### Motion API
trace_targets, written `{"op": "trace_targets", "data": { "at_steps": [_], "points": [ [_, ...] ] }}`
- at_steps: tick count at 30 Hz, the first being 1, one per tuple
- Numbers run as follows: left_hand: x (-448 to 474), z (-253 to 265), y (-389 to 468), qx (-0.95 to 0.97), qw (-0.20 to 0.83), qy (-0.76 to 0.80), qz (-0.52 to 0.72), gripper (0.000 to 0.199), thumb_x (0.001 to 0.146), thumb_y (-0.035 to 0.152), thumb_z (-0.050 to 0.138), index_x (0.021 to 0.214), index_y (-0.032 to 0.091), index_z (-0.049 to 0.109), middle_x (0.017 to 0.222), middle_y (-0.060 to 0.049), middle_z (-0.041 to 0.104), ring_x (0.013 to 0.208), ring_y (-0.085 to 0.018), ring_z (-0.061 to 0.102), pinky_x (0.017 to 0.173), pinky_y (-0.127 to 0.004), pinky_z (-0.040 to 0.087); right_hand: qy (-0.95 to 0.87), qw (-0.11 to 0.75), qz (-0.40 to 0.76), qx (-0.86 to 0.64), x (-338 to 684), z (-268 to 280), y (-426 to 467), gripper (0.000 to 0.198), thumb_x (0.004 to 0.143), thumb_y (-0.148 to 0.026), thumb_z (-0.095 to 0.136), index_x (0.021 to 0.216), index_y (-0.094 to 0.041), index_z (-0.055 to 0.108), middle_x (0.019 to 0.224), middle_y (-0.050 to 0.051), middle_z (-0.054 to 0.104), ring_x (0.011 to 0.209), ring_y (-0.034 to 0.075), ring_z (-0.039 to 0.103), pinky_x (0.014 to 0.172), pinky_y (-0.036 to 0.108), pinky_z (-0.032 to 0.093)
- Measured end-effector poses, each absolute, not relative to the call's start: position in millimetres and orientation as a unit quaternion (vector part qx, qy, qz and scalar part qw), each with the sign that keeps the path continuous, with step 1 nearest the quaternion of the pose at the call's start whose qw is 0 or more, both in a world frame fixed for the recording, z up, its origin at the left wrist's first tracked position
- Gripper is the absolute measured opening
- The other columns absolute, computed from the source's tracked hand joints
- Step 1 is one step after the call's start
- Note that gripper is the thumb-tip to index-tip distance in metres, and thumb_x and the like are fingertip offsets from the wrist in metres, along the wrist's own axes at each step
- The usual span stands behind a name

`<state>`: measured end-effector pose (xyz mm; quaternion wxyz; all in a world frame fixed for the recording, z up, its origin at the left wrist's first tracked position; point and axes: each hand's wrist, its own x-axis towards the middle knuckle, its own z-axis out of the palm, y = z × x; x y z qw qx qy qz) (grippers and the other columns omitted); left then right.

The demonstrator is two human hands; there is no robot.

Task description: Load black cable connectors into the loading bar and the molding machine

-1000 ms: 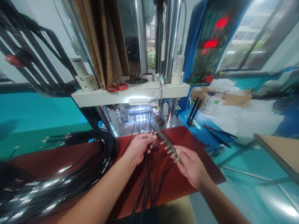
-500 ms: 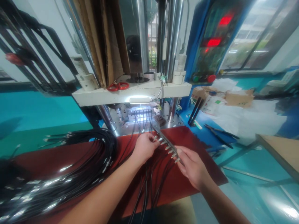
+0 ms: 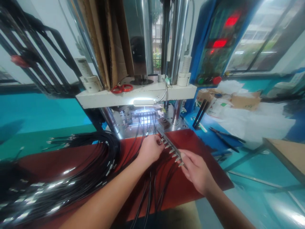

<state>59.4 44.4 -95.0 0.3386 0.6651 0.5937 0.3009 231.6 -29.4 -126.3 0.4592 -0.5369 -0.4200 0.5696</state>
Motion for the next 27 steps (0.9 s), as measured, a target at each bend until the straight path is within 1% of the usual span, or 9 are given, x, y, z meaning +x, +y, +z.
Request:
{"op": "trace_targets", "data": {
  "at_steps": [3, 6, 11, 15, 18, 22, 24, 25, 27],
  "points": [
    [55, -101, 45, 0.616, 0.441, 0.579, 0.301, 0.017, 0.085, 0.011, 0.068, 0.072, 0.013, 0.058, 0.054, 0.002, 0.049, 0.045, -0.013, 0.044, 0.041, -0.021, 0.030, -0.398, 0.470, 0.575, -0.539, 231, -127, -29, 0.053, 0.082, -0.057, 0.056, 0.117, -0.018, 0.059, 0.087, 0.007, 0.059, 0.061, 0.007, 0.047, 0.047, 0.015, 0.034],
    [54, -104, 45, 0.567, 0.512, 0.566, 0.310, 0.020, 0.089, 0.019, 0.067, 0.074, 0.012, 0.057, 0.053, 0.002, 0.048, 0.042, -0.012, 0.042, 0.035, -0.018, 0.031, -0.409, 0.463, 0.577, -0.534, 231, -129, -30, 0.052, 0.084, -0.058, 0.054, 0.119, -0.019, 0.058, 0.088, 0.007, 0.059, 0.060, 0.008, 0.047, 0.046, 0.016, 0.032],
    [60, -102, 44, 0.525, 0.522, 0.579, 0.342, 0.024, 0.087, 0.015, 0.068, 0.069, 0.011, 0.053, 0.049, 0.003, 0.045, 0.038, -0.009, 0.036, 0.032, -0.016, 0.026, -0.476, 0.446, 0.538, -0.534, 232, -127, -31, 0.051, 0.088, -0.056, 0.048, 0.122, -0.019, 0.058, 0.078, 0.005, 0.056, 0.051, 0.006, 0.037, 0.043, 0.018, 0.026],
    [60, -106, 45, 0.520, 0.519, 0.579, 0.355, 0.024, 0.085, 0.013, 0.068, 0.067, 0.012, 0.052, 0.048, 0.003, 0.045, 0.039, -0.010, 0.036, 0.033, -0.017, 0.025, -0.530, 0.438, 0.501, -0.526, 232, -123, -32, 0.050, 0.088, -0.053, 0.049, 0.121, -0.017, 0.061, 0.078, 0.007, 0.057, 0.060, 0.011, 0.047, 0.052, 0.021, 0.038],
    [55, -106, 46, 0.541, 0.522, 0.561, 0.346, 0.025, 0.084, 0.018, 0.069, 0.066, 0.011, 0.054, 0.050, 0.001, 0.048, 0.043, -0.012, 0.041, 0.037, -0.019, 0.028, -0.500, 0.447, 0.520, -0.529, 231, -124, -32, 0.050, 0.087, -0.055, 0.050, 0.121, -0.019, 0.061, 0.082, 0.007, 0.059, 0.066, 0.013, 0.052, 0.057, 0.022, 0.042],
    [40, -96, 38, 0.578, 0.508, 0.514, 0.379, 0.029, 0.084, 0.028, 0.069, 0.064, 0.011, 0.056, 0.059, 0.000, 0.050, 0.053, -0.011, 0.044, 0.048, -0.018, 0.030, -0.430, 0.464, 0.563, -0.532, 230, -126, -33, 0.050, 0.085, -0.057, 0.053, 0.120, -0.021, 0.060, 0.095, 0.008, 0.061, 0.075, 0.014, 0.056, 0.056, 0.019, 0.042],
    [30, -90, 29, 0.577, 0.543, 0.461, 0.399, 0.025, 0.084, 0.030, 0.068, 0.072, 0.010, 0.058, 0.065, 0.000, 0.051, 0.057, -0.011, 0.044, 0.053, -0.017, 0.033, -0.415, 0.469, 0.575, -0.526, 230, -127, -33, 0.050, 0.084, -0.057, 0.054, 0.119, -0.022, 0.060, 0.099, 0.009, 0.062, 0.078, 0.014, 0.057, 0.055, 0.018, 0.041],
    [24, -88, 25, 0.566, 0.577, 0.432, 0.400, 0.023, 0.084, 0.031, 0.068, 0.079, 0.010, 0.060, 0.068, -0.001, 0.053, 0.060, -0.011, 0.045, 0.055, -0.018, 0.035, -0.410, 0.471, 0.579, -0.524, 230, -127, -33, 0.050, 0.084, -0.057, 0.055, 0.119, -0.022, 0.060, 0.100, 0.009, 0.062, 0.079, 0.014, 0.057, 0.055, 0.017, 0.041],
    [13, -85, 18, 0.526, 0.648, 0.395, 0.385, 0.029, 0.083, 0.033, 0.069, 0.098, 0.010, 0.059, 0.074, -0.004, 0.055, 0.066, -0.014, 0.049, 0.061, -0.020, 0.040, -0.407, 0.471, 0.584, -0.521, 231, -127, -33, 0.050, 0.083, -0.057, 0.055, 0.119, -0.022, 0.061, 0.102, 0.009, 0.061, 0.080, 0.014, 0.057, 0.054, 0.017, 0.041]
  ]
}}
